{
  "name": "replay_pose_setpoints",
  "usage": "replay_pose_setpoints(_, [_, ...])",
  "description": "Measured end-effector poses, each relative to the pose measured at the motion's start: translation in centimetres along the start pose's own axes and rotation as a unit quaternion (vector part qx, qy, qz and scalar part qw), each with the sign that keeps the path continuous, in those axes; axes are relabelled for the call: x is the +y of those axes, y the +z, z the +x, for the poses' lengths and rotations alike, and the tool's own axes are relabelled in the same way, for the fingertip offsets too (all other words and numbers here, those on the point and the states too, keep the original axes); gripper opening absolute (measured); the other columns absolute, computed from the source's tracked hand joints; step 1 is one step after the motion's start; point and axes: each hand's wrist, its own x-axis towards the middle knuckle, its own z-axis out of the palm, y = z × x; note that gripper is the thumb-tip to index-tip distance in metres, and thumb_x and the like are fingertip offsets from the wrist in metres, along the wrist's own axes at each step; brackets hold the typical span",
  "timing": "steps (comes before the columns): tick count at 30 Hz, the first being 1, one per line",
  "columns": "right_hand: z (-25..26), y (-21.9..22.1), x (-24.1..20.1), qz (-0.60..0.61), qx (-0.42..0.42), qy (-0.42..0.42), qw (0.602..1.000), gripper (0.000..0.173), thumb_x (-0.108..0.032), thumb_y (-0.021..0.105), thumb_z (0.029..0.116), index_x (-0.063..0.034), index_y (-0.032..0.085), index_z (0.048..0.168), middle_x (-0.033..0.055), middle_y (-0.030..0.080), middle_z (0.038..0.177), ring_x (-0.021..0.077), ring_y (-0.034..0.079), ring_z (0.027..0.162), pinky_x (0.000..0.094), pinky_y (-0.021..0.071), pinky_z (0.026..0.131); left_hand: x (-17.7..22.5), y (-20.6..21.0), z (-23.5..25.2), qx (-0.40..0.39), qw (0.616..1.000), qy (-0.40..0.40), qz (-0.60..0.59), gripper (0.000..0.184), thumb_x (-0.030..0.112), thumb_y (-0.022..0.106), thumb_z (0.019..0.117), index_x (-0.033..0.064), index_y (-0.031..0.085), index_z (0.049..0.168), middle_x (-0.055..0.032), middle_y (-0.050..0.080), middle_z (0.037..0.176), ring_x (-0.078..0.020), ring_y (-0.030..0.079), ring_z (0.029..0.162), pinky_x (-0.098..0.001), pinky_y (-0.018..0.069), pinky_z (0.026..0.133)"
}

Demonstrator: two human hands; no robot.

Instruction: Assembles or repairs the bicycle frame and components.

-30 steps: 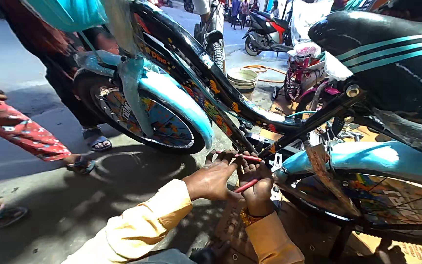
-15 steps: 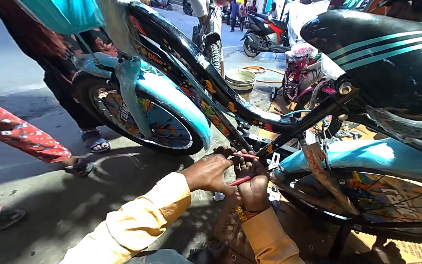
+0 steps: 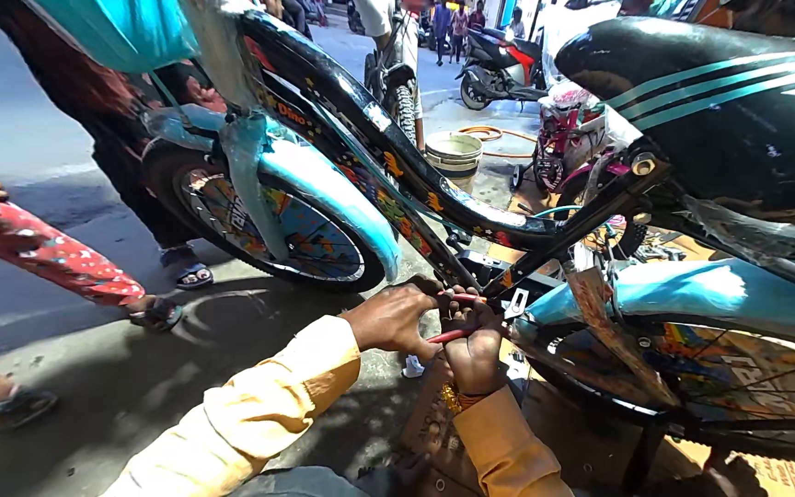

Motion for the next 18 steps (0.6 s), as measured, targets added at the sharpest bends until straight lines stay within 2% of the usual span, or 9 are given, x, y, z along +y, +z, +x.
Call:
replay_pose_setpoints(3, [0.2,0.0,0.2,-0.001,0.009,-0.008,1.000,0.021,-0.021,0.044,0.1072,-0.0098,0.061,0.110,0.0078,0.066,0.101,0.0217,0.067,0.093,0.0393,0.0567,0.089,0.1,-0.3,0.0,-0.022,1.000,-0.016,0.005,0.070,0.066,0.078,0.0714,0.0237,0.070,0.127,0.0003,0.057,0.145,-0.0212,0.054,0.133,-0.0501,0.0517,0.101])
replay_pose_setpoints(5, [0.4,-0.2,0.2,-0.011,0.010,-0.016,1.000,0.022,-0.022,0.044,0.1073,-0.0093,0.062,0.110,0.0077,0.067,0.100,0.0220,0.068,0.094,0.0396,0.0569,0.088,0.2,-0.3,0.0,-0.022,0.999,-0.025,0.001,0.067,0.064,0.079,0.0712,0.0220,0.072,0.123,-0.0004,0.061,0.141,-0.0220,0.058,0.127,-0.0514,0.0535,0.097])
replay_pose_setpoints(7, [0.4,-0.3,0.2,-0.030,0.012,-0.017,0.999,0.025,-0.023,0.044,0.1073,-0.0095,0.063,0.116,0.0085,0.068,0.106,0.0226,0.068,0.098,0.0404,0.0567,0.090,0.2,0.0,0.0,-0.023,0.999,-0.021,-0.008,0.078,0.063,0.079,0.0723,0.0237,0.063,0.137,-0.0004,0.055,0.147,-0.0225,0.056,0.130,-0.0506,0.0523,0.100])
replay_pose_setpoints(9, [0.2,-0.6,-0.2,-0.056,0.002,-0.012,0.998,0.030,-0.022,0.042,0.1077,-0.0082,0.060,0.127,0.0117,0.068,0.117,0.0261,0.067,0.109,0.0452,0.0543,0.097,0.9,-0.2,-0.1,-0.037,0.999,-0.020,-0.017,0.093,0.065,0.080,0.0716,0.0200,0.052,0.148,-0.0052,0.053,0.148,-0.0265,0.057,0.127,-0.0528,0.0514,0.100])
replay_pose_setpoints(11, [-0.2,-0.8,-0.8,-0.084,-0.013,0.001,0.996,0.034,-0.021,0.040,0.1082,-0.0072,0.056,0.134,0.0140,0.067,0.124,0.0287,0.065,0.116,0.0487,0.0525,0.102,2.0,-1.1,-0.5,-0.072,0.996,-0.051,-0.027,0.099,0.073,0.077,0.0702,0.0160,0.052,0.147,-0.0100,0.058,0.140,-0.0292,0.059,0.124,-0.0551,0.0495,0.101])
replay_pose_setpoints(13, [-0.9,-0.7,-1.5,-0.126,-0.023,0.014,0.992,0.036,-0.020,0.037,0.1090,-0.0061,0.055,0.137,0.0149,0.066,0.127,0.0291,0.065,0.118,0.0489,0.0534,0.101,2.6,-2.3,-0.9,-0.097,0.990,-0.079,-0.061,0.097,0.076,0.074,0.0733,0.0177,0.052,0.148,-0.0120,0.060,0.138,-0.0302,0.058,0.126,-0.0572,0.0470,0.105])
replay_pose_setpoints(16, [-2.5,-1.6,-2.8,-0.181,-0.065,0.053,0.980,0.040,-0.012,0.037,0.1057,-0.0052,0.055,0.141,0.0163,0.063,0.136,0.0303,0.063,0.122,0.0482,0.0534,0.100,1.9,-2.5,-1.4,0.021,0.989,-0.068,-0.131,0.066,0.066,0.068,0.0867,0.0142,0.069,0.127,-0.0114,0.072,0.113,-0.0293,0.068,0.106,-0.0584,0.0543,0.093])
replay_pose_setpoints(18, [-3.8,-2.7,-3.7,-0.211,-0.090,0.092,0.969,0.045,-0.011,0.049,0.0995,-0.0065,0.052,0.144,0.0199,0.064,0.132,0.0317,0.066,0.115,0.0465,0.0562,0.097,1.0,-1.8,-1.3,0.112,0.981,-0.038,-0.152,0.051,0.060,0.061,0.0958,0.0149,0.073,0.118,-0.0052,0.073,0.104,-0.0209,0.071,0.095,-0.0498,0.0584,0.087])
